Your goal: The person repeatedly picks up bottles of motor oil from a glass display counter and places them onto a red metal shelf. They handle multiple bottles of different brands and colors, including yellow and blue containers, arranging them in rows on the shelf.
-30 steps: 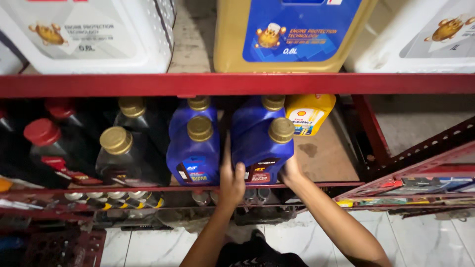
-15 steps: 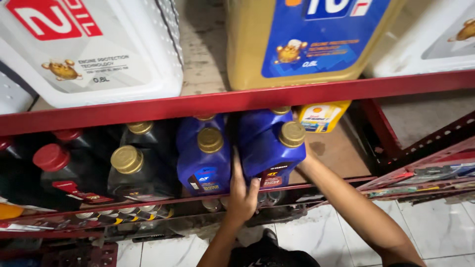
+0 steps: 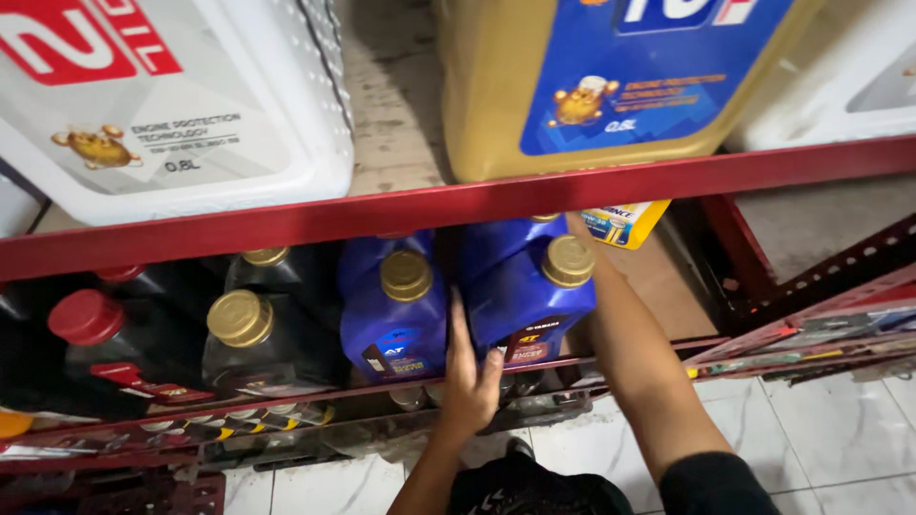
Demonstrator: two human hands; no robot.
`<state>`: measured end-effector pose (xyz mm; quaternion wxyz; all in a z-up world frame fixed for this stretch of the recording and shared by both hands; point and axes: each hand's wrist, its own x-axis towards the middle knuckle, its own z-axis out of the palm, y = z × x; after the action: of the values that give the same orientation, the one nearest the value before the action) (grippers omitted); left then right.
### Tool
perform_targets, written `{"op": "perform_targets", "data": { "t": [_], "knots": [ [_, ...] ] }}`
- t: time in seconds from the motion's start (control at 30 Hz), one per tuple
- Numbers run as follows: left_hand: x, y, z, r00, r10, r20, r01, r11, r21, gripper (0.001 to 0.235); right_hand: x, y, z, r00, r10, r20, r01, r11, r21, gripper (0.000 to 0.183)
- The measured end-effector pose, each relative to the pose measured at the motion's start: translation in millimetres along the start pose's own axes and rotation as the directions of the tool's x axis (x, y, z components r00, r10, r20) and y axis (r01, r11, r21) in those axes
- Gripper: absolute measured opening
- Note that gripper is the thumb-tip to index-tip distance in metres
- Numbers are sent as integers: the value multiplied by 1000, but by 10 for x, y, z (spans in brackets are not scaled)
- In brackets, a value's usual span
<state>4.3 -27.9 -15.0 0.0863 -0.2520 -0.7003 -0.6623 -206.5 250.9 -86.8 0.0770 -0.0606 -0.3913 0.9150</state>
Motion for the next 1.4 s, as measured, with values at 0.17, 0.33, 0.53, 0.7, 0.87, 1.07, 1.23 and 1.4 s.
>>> {"op": "perform_targets", "data": {
  "t": [0.17,0.33,0.53,0.7,0.87,1.07,1.23,1.4],
  "knots": [
    [36,39,-30,999,-32,10,32,999,33,80,259,-74,-111,999,-52,-6,52,998,23,53],
    [91,160,-75,996,-89,18,88,996,18,87,553,-157,31,998,-58,7,58,998,29,53],
    [166,155,-61,996,-82,31,82,996,23,96,736,18,23,999,-35,-7,35,998,42,53],
    [163,179,-81,996,-77,36,75,996,37,98,827,52,111,999,-31,-12,32,997,66,53],
    [193,197,-81,989,-139,48,140,990,-12,98,834,45,194,1000,-30,1,30,998,59,53],
    [124,179,-131,996,-75,42,74,997,9,96,847,163,327,1000,-15,22,14,998,57,53],
    [82,161,-154,998,-43,40,43,999,1,94,840,222,402,1000,-12,28,11,999,46,53],
    [63,135,-110,998,-54,23,54,999,-7,97,647,266,209,1000,-5,10,5,999,39,53]
  ]
}}
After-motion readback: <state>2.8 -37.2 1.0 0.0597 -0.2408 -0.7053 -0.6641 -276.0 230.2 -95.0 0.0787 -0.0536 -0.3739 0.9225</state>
